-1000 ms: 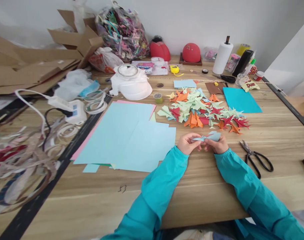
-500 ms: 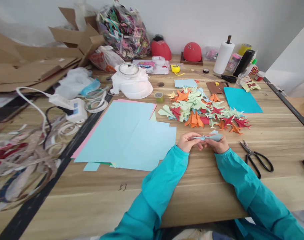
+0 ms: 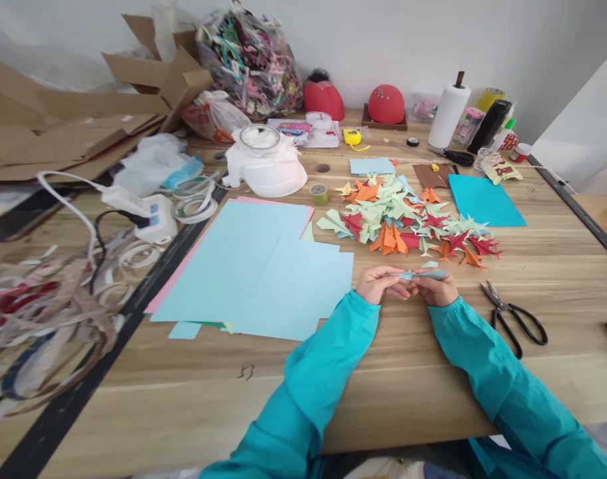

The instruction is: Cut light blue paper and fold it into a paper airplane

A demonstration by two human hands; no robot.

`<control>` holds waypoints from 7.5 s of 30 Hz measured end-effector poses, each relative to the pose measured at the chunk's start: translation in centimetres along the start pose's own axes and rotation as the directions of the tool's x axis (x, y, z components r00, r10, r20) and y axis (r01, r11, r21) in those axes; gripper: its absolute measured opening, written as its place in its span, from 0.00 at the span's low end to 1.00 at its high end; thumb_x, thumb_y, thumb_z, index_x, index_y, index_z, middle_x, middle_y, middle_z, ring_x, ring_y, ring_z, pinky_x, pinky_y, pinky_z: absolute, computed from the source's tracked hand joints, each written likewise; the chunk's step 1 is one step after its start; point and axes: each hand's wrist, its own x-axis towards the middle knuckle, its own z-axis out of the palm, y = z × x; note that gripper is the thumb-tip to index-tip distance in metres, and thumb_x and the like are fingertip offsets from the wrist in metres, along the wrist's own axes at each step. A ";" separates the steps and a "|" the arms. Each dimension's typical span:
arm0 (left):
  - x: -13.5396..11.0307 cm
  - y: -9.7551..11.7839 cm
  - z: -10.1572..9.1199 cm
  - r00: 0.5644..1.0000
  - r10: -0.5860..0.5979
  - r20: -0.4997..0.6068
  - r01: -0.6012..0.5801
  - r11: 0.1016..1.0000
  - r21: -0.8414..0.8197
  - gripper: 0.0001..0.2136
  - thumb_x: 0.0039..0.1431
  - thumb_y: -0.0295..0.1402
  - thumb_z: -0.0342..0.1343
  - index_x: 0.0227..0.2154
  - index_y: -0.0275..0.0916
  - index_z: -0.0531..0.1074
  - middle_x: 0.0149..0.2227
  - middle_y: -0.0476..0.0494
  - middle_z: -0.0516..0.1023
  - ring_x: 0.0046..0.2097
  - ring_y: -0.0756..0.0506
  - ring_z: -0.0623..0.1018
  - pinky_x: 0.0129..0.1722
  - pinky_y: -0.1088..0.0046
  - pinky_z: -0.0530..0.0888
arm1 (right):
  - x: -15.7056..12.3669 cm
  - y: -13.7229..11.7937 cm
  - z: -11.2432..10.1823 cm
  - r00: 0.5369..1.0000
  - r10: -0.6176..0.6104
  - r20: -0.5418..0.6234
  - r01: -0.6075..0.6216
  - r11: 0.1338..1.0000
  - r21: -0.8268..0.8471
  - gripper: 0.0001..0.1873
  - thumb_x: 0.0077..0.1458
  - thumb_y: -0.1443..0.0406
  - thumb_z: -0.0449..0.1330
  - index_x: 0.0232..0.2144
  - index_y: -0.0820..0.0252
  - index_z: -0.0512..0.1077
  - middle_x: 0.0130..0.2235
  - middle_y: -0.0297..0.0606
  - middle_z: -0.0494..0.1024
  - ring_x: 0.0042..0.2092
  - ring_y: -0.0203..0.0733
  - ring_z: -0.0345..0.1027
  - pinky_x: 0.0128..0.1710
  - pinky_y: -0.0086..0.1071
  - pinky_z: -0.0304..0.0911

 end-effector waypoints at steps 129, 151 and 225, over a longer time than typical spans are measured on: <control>0.2 -0.6 -0.1 0.972 0.237 0.001 -0.233 0.957 0.173 0.11 0.39 0.35 0.65 0.25 0.33 0.76 0.23 0.48 0.73 0.18 0.51 0.72 0.17 0.73 0.71 | -0.3 0.4 0.0 0.985 -0.096 0.141 0.099 0.995 -0.011 0.07 0.34 0.64 0.70 0.22 0.56 0.78 0.25 0.35 0.79 0.22 0.36 0.69 0.22 0.30 0.65; 0.4 0.1 -0.2 0.996 0.091 -0.006 -0.083 0.930 0.357 0.16 0.36 0.42 0.67 0.22 0.32 0.74 0.16 0.48 0.73 0.18 0.52 0.71 0.20 0.75 0.71 | -0.4 0.3 -0.6 0.934 -0.340 0.112 0.357 0.864 -0.354 0.09 0.37 0.63 0.69 0.27 0.55 0.78 0.25 0.36 0.79 0.23 0.39 0.70 0.25 0.34 0.68; 0.8 -0.4 -0.4 0.992 0.105 -0.071 -0.082 0.958 0.274 0.18 0.35 0.45 0.66 0.21 0.33 0.72 0.14 0.50 0.71 0.16 0.53 0.69 0.17 0.77 0.68 | 1.0 0.3 -1.8 0.997 -0.066 0.026 0.070 0.975 -0.212 0.22 0.33 0.53 0.69 0.31 0.58 0.75 0.27 0.36 0.79 0.27 0.41 0.72 0.27 0.33 0.65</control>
